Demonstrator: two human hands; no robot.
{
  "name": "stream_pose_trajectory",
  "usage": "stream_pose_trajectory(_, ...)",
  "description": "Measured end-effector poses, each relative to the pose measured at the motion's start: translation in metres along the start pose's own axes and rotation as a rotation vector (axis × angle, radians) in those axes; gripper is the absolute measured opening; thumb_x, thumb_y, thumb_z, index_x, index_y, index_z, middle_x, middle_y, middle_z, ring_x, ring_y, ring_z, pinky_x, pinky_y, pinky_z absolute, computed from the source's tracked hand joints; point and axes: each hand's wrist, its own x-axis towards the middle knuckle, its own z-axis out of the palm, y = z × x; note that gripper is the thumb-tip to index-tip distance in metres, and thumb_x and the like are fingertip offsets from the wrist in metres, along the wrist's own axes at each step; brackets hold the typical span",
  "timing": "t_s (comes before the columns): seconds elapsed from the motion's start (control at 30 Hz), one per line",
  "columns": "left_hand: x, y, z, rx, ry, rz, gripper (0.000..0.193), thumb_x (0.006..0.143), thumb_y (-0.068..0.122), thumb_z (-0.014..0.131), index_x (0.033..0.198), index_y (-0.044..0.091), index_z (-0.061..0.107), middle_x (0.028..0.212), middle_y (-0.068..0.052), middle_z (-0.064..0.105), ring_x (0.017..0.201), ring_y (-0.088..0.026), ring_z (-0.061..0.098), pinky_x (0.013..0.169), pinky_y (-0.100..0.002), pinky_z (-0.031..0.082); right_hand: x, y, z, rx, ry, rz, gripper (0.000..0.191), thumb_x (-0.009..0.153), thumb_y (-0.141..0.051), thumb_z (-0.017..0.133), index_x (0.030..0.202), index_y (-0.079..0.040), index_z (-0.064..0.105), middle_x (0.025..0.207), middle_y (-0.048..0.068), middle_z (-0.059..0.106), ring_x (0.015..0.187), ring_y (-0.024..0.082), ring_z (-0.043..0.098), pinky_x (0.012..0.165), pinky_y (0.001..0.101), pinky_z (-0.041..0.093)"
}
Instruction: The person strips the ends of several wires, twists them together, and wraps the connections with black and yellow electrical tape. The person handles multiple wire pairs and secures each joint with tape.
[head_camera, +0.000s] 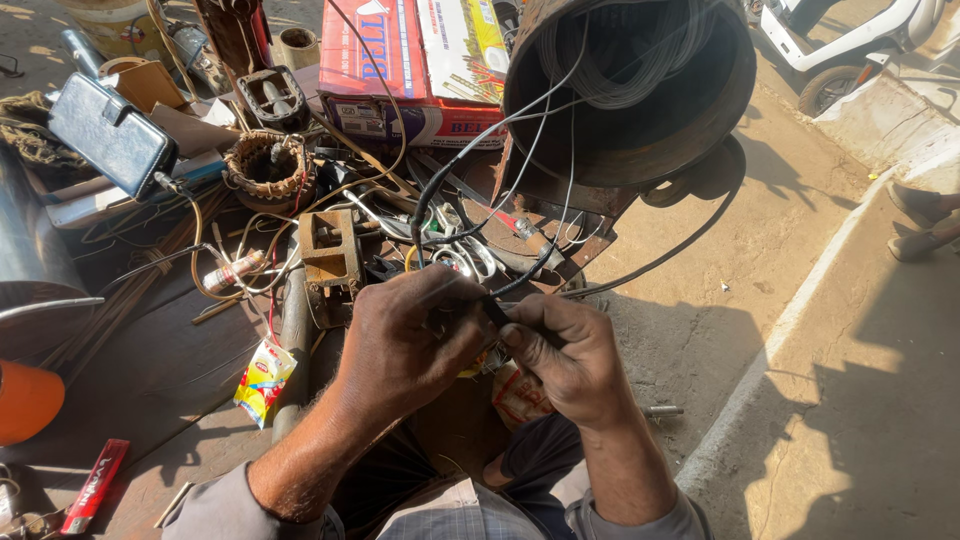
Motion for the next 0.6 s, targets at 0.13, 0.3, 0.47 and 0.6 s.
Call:
stream_pose_trajectory(0.13,0.0,-0.007,-0.001,0.037,0.02,0.035,0.012,0.087,0.004,0.073,0.098,0.005,0.069,0.078,-0.008,0.069,0.069,-0.019,0.07,0.062,-0.032,0.056,-0.02,-0.022,0.011,0.184,0.037,0.062,0.015,0.105,-0.014,0.071,0.107,0.0,0.077,0.088,0.005,0.073,0.063,0.006,0.059,0.049,0.0185,0.046)
stream_pose_trajectory(0.3,-0.008,-0.007,0.008,0.348,0.037,0.37,0.029,0.083,0.002,0.076,0.109,0.001,0.065,0.093,-0.011,0.067,0.081,-0.029,0.065,0.071,-0.038,0.054,0.023,-0.053,-0.002,0.007,-0.036,0.051,0.018,0.1,-0.015,0.069,0.113,-0.004,0.077,0.08,0.004,0.072,0.055,0.003,0.053,0.046,0.0179,0.04)
stream_pose_trajectory(0.47,-0.009,-0.01,0.01,0.469,0.062,0.523,0.031,0.085,0.006,0.08,0.109,0.001,0.062,0.094,-0.01,0.064,0.085,-0.028,0.064,0.074,-0.038,0.054,0.079,-0.086,0.003,-0.755,-0.181,0.077,0.016,0.095,-0.013,0.07,0.102,0.0,0.077,0.077,0.009,0.076,0.066,0.011,0.071,0.058,0.026,0.054)
stream_pose_trajectory(0.6,-0.007,-0.014,0.007,0.521,0.066,0.502,0.036,0.085,0.011,0.081,0.115,-0.001,0.064,0.088,-0.008,0.062,0.08,-0.027,0.062,0.069,-0.037,0.052,0.099,-0.097,0.015,-0.868,-0.211,0.179,0.02,0.093,-0.018,0.069,0.092,0.0,0.078,0.07,0.01,0.074,0.062,0.012,0.071,0.057,0.0277,0.053)
